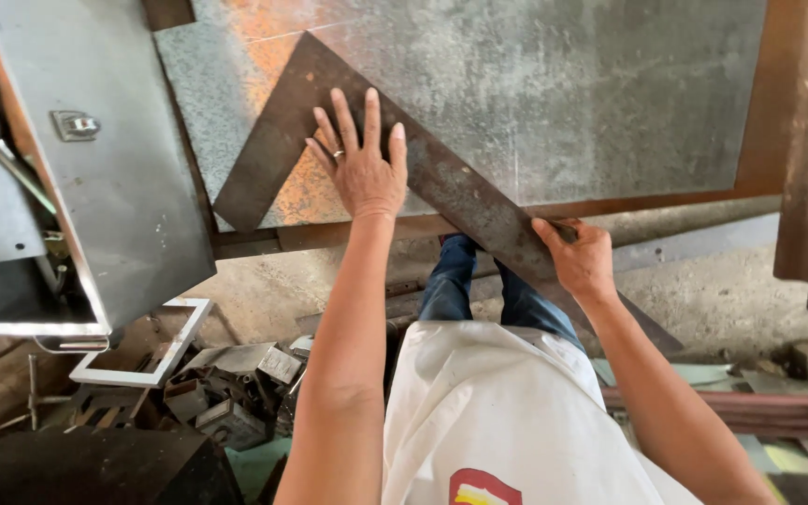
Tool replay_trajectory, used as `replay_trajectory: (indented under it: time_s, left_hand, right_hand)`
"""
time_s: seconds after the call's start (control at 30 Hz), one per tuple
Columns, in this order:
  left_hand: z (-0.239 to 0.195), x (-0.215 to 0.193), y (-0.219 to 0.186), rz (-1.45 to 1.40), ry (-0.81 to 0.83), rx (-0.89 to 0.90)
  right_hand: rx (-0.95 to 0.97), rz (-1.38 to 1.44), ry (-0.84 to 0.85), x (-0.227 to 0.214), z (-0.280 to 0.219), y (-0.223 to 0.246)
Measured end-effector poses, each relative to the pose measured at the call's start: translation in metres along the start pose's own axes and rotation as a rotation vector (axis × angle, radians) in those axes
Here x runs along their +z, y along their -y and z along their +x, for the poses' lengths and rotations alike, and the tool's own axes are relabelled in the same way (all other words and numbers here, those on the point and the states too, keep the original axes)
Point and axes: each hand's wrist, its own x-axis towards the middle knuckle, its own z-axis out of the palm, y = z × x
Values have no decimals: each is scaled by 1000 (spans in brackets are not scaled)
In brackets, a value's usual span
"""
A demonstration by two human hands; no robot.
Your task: Using a carpenter's square and a scriber to measure and mark lines on sheet metal.
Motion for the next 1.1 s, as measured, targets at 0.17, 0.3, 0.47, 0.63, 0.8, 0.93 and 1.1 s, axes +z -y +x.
replay_trajectory:
  time_s: [0.17,0.3,0.47,0.63,0.8,0.93,1.1]
  left_hand:
    - [-4,3,4,-112,-140,57]
    - [-6,25,9,-183,-309,81]
    - [-6,34,10,-246,-501,100]
    - [-7,36,12,-240,-567,81]
    - [-4,37,12,-230,-548,56]
    - [-2,39,13,-227,-458,74]
    - [-3,37,12,-205,-378,74]
  right_hand:
    - [-74,-61,5,-3,3,-9]
    - [-45,-60,30,-4,5,-15]
    - [85,59,37,-6,8,-23]
    - [86,1,12,-2,7,-11]
    - [65,-73,-22,2,9,-12]
    - [178,-105,-77,3,8,-19]
    - [167,-57,-75,7,3,-3]
